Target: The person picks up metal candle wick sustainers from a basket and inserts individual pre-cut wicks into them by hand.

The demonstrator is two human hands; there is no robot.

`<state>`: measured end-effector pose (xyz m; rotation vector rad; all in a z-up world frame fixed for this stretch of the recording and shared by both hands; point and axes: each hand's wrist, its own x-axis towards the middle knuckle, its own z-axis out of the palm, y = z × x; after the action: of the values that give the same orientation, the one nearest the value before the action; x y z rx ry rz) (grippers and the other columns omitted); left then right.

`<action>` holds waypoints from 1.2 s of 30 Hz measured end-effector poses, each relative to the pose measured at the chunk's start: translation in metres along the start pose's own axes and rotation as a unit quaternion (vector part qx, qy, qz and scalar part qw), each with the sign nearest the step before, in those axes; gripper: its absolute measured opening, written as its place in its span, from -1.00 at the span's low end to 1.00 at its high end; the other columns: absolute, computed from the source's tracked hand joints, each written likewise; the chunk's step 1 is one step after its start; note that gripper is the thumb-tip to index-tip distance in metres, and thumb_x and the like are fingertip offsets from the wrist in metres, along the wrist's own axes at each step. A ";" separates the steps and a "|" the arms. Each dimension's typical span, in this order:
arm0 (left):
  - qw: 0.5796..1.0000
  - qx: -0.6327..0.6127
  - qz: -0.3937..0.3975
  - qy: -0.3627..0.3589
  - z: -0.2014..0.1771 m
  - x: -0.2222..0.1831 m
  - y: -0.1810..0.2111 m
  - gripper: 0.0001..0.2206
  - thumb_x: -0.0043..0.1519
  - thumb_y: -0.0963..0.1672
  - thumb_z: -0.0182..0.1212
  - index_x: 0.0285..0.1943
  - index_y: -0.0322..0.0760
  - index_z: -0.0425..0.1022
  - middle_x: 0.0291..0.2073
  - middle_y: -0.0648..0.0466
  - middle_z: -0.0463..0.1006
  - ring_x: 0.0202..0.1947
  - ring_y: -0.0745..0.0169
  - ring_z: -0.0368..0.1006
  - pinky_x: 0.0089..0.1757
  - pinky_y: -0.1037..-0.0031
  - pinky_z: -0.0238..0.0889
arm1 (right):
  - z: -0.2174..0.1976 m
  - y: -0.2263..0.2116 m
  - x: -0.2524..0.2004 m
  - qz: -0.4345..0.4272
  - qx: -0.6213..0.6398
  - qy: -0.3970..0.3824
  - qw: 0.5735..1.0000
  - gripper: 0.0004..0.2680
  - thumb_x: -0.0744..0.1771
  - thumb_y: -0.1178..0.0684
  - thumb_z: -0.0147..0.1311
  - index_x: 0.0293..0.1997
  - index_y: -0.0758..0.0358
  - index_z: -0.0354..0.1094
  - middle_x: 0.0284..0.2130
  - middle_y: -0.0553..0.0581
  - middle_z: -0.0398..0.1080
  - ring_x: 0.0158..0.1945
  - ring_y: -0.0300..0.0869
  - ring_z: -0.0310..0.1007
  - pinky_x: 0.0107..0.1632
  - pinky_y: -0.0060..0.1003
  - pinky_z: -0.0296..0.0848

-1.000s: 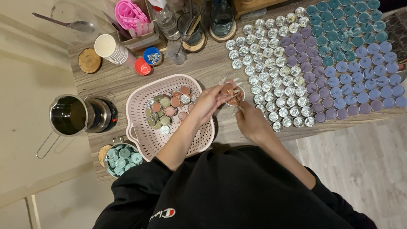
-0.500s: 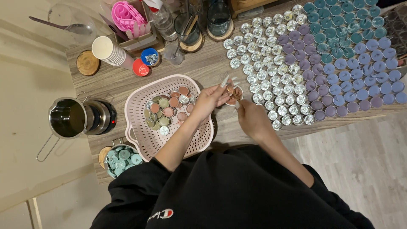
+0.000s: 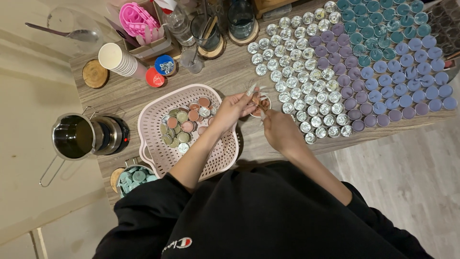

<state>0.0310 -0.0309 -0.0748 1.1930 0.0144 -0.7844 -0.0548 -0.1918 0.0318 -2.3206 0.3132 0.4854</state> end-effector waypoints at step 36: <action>0.878 0.465 0.110 0.033 0.006 0.020 0.012 -0.63 0.47 0.03 -0.21 0.10 -0.38 0.27 -0.38 -0.21 0.57 -0.31 -0.19 0.54 -0.20 0.15 0.34 | 0.001 0.040 0.016 -0.085 -0.096 0.057 0.990 -0.80 0.38 0.02 -0.08 -0.06 0.20 0.50 -0.53 0.39 0.47 -0.41 0.25 0.52 -0.29 0.15 0.46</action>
<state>0.0501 -0.0450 -0.0707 2.0896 -0.4859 -0.5388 -0.0554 -0.2206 -0.0004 -2.5403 0.1248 0.3107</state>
